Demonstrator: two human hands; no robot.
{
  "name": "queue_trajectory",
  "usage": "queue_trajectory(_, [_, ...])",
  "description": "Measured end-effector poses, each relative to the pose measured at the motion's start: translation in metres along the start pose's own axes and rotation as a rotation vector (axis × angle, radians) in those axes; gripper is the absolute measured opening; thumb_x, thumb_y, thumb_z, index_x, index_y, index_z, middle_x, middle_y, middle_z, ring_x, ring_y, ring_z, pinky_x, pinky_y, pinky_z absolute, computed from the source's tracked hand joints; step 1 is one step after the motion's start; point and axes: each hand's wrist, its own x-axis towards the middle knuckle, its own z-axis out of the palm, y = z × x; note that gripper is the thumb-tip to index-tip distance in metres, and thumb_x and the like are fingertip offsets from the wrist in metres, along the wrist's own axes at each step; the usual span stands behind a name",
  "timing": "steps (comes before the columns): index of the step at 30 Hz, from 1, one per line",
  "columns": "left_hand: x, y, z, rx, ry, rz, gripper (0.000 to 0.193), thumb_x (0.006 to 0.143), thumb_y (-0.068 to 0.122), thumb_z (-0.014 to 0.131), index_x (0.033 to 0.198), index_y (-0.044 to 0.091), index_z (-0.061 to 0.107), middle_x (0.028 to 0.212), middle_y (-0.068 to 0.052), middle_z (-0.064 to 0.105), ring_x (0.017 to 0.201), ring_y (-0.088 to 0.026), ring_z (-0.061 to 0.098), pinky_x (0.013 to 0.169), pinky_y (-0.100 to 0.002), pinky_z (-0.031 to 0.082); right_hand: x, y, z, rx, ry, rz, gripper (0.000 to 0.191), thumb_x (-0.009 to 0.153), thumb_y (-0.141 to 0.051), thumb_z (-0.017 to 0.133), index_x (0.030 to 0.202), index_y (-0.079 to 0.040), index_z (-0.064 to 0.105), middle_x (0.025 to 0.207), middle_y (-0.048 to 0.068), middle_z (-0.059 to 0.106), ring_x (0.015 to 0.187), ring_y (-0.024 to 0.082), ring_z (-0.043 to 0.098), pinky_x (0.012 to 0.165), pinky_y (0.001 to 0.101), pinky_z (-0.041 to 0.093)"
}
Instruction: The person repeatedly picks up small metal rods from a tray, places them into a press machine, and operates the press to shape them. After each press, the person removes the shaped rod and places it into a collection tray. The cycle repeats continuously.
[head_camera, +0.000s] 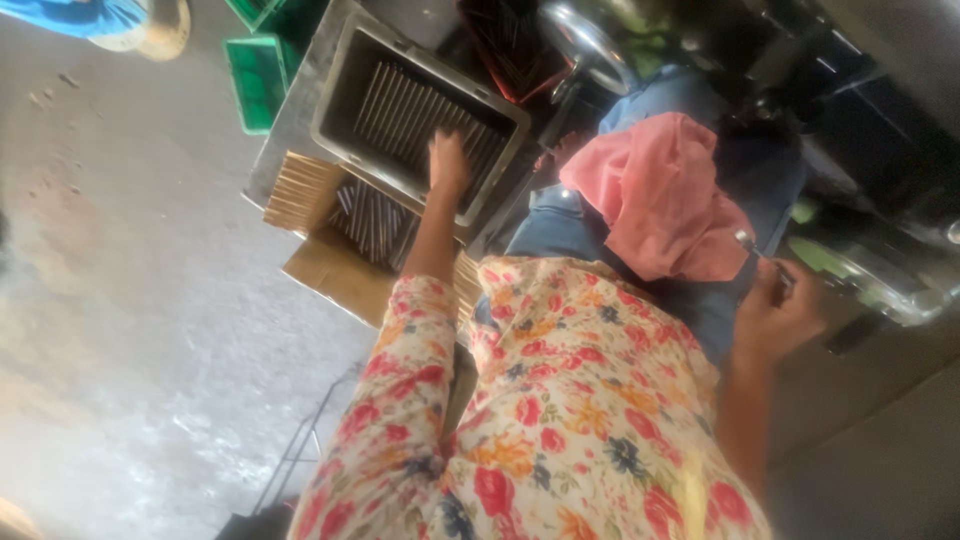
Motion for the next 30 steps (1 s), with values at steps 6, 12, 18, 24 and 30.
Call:
queue_trajectory(6, [-0.03,-0.009,0.009,-0.108,0.045,-0.022,0.055,0.074,-0.01,0.062,0.129,0.001,0.059,0.132,-0.028,0.054,0.122,-0.046,0.052,0.102,-0.049,0.048,0.004,-0.013,0.012,-0.146,-0.139,-0.091,0.025,0.112,-0.023,0.074,0.107,0.001,0.073,0.094,0.011,0.073,0.084,0.02,0.074,0.074,0.0295,0.057])
queue_trajectory(12, [-0.104,-0.038,-0.006,-0.266,0.684,-0.09,0.047,0.086,-0.007,0.058,0.131,0.003,0.057,0.128,-0.021,0.059,0.121,-0.041,0.055,0.105,-0.051,0.046,0.017,-0.004,0.019,-0.1,-0.11,-0.196,0.042,0.117,-0.038,0.069,0.108,0.003,0.073,0.099,0.015,0.074,0.087,0.027,0.073,0.076,0.0347,0.057])
queue_trajectory(18, [-0.145,-0.104,0.017,-0.036,0.207,-0.525,0.036,0.088,0.0,0.056,0.122,0.006,0.065,0.125,-0.022,0.06,0.12,-0.042,0.054,0.105,-0.051,0.045,0.019,0.01,0.022,-0.05,-0.223,-0.184,0.044,0.108,-0.039,0.062,0.111,0.004,0.072,0.1,0.013,0.075,0.097,0.024,0.077,0.083,0.0345,0.061])
queue_trajectory(24, [-0.137,-0.104,0.039,0.045,0.165,-0.415,0.045,0.091,0.004,0.057,0.136,0.003,0.063,0.14,-0.03,0.054,0.134,-0.045,0.048,0.118,-0.051,0.037,0.018,0.006,0.018,-0.066,-0.2,-0.206,0.042,0.116,-0.038,0.067,0.109,0.003,0.071,0.097,0.015,0.074,0.087,0.024,0.074,0.079,0.0349,0.058])
queue_trajectory(30, [-0.104,-0.101,0.027,-0.175,0.041,-0.585,0.049,0.087,0.03,0.073,0.13,0.008,0.066,0.124,-0.021,0.069,0.117,-0.039,0.064,0.1,-0.048,0.051,0.011,-0.003,0.016,-0.088,-0.222,-0.152,0.036,0.109,-0.034,0.069,0.104,0.002,0.071,0.089,0.013,0.071,0.085,0.025,0.072,0.075,0.0361,0.056])
